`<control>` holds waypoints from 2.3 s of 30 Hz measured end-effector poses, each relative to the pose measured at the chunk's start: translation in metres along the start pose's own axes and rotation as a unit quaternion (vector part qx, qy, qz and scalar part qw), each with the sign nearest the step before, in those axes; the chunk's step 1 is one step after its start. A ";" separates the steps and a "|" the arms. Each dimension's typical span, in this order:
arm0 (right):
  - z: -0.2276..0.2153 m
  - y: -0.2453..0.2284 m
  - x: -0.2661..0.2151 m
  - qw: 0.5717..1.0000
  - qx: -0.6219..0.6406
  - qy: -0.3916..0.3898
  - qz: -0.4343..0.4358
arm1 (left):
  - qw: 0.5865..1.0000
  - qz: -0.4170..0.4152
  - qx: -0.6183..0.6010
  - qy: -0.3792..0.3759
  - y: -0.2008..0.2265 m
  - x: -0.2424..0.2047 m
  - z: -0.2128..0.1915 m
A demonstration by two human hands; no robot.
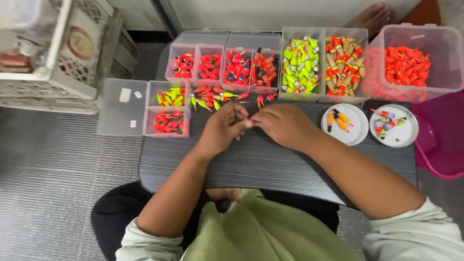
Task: Assembling fishing floats by picking up foam bodies and stems from various containers and joining them together.
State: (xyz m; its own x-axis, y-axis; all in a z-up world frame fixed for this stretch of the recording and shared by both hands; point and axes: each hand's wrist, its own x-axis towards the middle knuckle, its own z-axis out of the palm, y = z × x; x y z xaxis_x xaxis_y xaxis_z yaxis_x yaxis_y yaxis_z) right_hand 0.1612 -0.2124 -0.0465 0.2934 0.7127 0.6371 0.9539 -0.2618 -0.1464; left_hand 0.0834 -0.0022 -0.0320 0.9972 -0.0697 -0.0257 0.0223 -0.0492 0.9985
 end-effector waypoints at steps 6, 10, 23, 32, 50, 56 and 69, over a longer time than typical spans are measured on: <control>0.006 0.007 -0.003 0.999 0.031 -0.006 0.028 | 0.990 -0.035 0.135 0.021 0.004 -0.001 0.002; -0.001 -0.005 0.003 0.999 0.013 -0.019 0.025 | 0.985 -0.015 0.157 0.076 0.003 -0.001 0.001; -0.028 -0.027 0.021 0.966 0.127 -0.146 0.170 | 0.993 0.008 0.097 0.065 0.015 -0.007 0.004; -0.032 -0.045 0.040 0.936 0.214 -0.224 0.166 | 0.998 -0.019 0.036 0.037 0.011 -0.007 0.005; -0.024 -0.045 0.019 0.947 0.029 -0.300 0.108 | 0.937 0.070 0.338 0.054 0.021 -0.029 0.020; -0.016 -0.038 0.005 0.953 -0.017 -0.294 0.065 | 0.931 0.098 0.345 0.066 0.029 -0.036 0.024; -0.029 -0.041 0.021 0.947 0.072 -0.274 0.154 | 0.980 0.098 0.127 0.119 0.005 -0.018 0.022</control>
State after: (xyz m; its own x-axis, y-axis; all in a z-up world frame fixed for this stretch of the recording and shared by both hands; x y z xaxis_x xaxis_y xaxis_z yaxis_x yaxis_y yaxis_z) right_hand 0.1261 -0.2056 -0.0050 0.5096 0.8579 0.0656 0.8053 -0.4487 -0.3876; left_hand 0.0645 -0.0233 -0.0273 0.9695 0.1303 0.2077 -0.1600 -0.3060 0.9385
